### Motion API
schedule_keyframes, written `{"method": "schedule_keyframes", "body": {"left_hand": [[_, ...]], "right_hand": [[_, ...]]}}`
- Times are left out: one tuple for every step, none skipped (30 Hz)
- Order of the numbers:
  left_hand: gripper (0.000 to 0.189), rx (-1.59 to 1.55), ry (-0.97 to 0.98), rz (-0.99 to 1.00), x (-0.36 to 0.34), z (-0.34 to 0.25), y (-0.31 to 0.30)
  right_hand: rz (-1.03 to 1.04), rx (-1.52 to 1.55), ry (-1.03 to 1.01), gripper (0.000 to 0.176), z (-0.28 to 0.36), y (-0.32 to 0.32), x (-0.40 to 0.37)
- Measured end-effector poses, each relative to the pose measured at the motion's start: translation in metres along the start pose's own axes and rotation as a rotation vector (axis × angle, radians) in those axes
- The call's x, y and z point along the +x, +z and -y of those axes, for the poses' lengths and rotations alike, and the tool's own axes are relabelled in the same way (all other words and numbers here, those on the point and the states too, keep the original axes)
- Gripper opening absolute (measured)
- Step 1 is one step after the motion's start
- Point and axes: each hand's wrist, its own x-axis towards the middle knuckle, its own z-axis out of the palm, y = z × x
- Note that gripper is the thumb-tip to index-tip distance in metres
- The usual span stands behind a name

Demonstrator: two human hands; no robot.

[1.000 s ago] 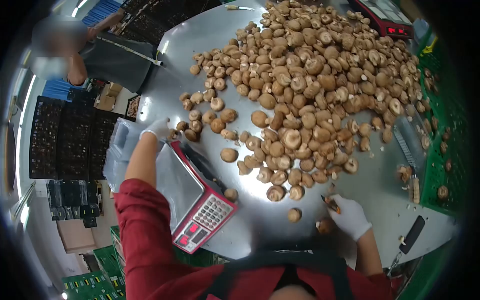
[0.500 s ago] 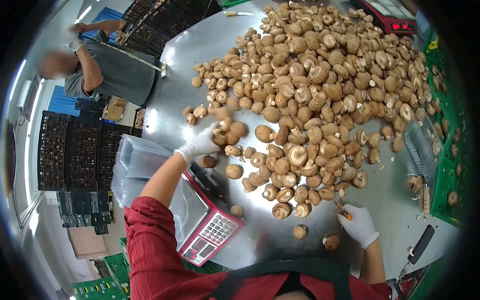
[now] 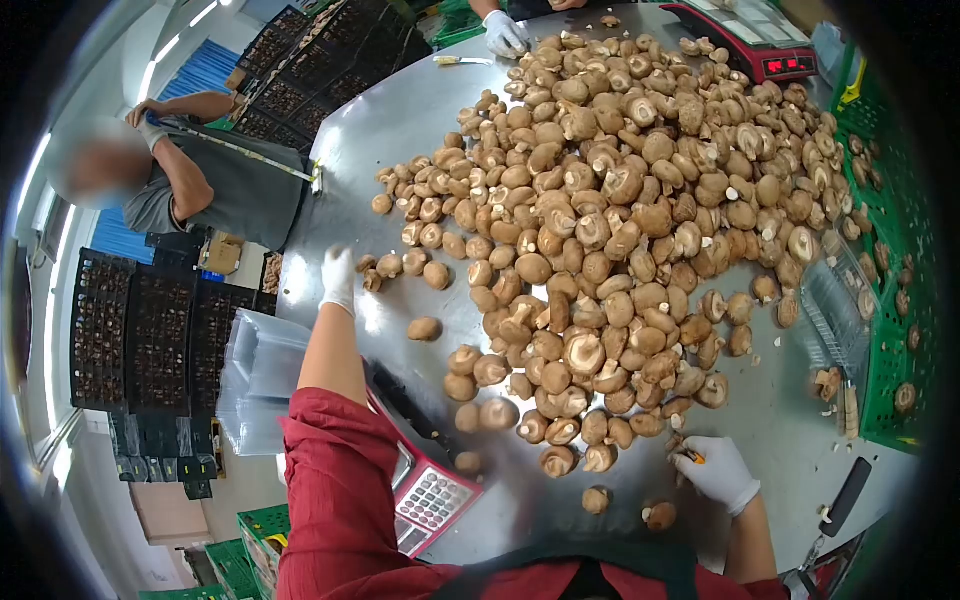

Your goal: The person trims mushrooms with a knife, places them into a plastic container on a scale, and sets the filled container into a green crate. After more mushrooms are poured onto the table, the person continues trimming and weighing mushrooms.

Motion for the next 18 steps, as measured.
{"method": "schedule_keyframes", "body": {"left_hand": [[0.059,0.132,-0.177,-0.053,-0.005,0.018,0.012],[0.072,0.145,-0.22,0.058,-0.015,0.027,0.023],[0.066,0.204,-0.049,-0.204,-0.04,0.02,0.043],[0.062,-0.067,-0.001,-0.229,-0.043,0.023,0.056],[0.057,-0.337,0.049,-0.253,-0.044,0.023,0.07],[0.055,-0.48,0.033,-0.167,-0.052,0.004,0.072],[0.053,-0.623,0.018,-0.08,-0.064,-0.033,0.065],[0.052,-0.766,0.006,0.007,-0.071,-0.061,0.063],[0.05,-0.851,0.04,0.095,-0.07,-0.075,0.071],[0.048,-0.904,0.057,0.138,-0.066,-0.082,0.084],[0.047,-0.96,0.081,0.183,-0.06,-0.09,0.096],[0.046,-1.101,0.013,0.261,-0.06,-0.105,0.1],[0.044,-1.235,-0.068,0.343,-0.064,-0.115,0.104],[0.044,-1.366,-0.152,0.426,-0.068,-0.123,0.107],[0.043,-1.289,-0.104,0.515,-0.072,-0.135,0.107],[0.043,-1.205,-0.059,0.603,-0.077,-0.146,0.105],[0.042,-1.116,-0.016,0.689,-0.083,-0.155,0.102],[0.044,-1.063,0.126,0.729,-0.088,-0.161,0.102]], "right_hand": [[0.016,0.028,0.012,0.019,0.0,-0.002,0.001],[0.035,0.056,0.027,0.019,-0.001,-0.003,0.001],[0.032,0.051,0.021,0.019,-0.002,-0.003,0.002],[0.03,0.046,0.016,0.019,-0.004,-0.003,0.002],[0.027,0.044,0.011,0.019,-0.005,-0.003,0.003],[0.024,0.046,0.01,0.019,-0.006,-0.003,0.003],[0.021,0.049,0.007,0.019,-0.007,-0.003,0.002],[0.016,0.055,0.001,0.02,-0.007,-0.002,0.001],[0.025,0.065,0.012,0.02,-0.007,-0.003,0.0],[0.034,0.075,0.019,0.02,-0.006,-0.004,-0.001],[0.037,0.086,0.02,0.02,-0.005,-0.005,0.001],[0.035,0.092,0.022,0.02,-0.002,-0.006,0.002],[0.039,0.098,0.032,0.021,-0.001,-0.005,0.001],[0.043,0.103,0.043,0.021,-0.001,-0.005,0.0],[0.046,0.12,0.048,0.021,-0.001,-0.007,0.001],[0.053,0.14,0.057,0.021,-0.002,-0.007,0.001],[0.062,0.162,0.066,0.021,-0.003,-0.007,0.0],[0.068,0.182,0.071,0.021,-0.003,-0.006,0.001]]}}
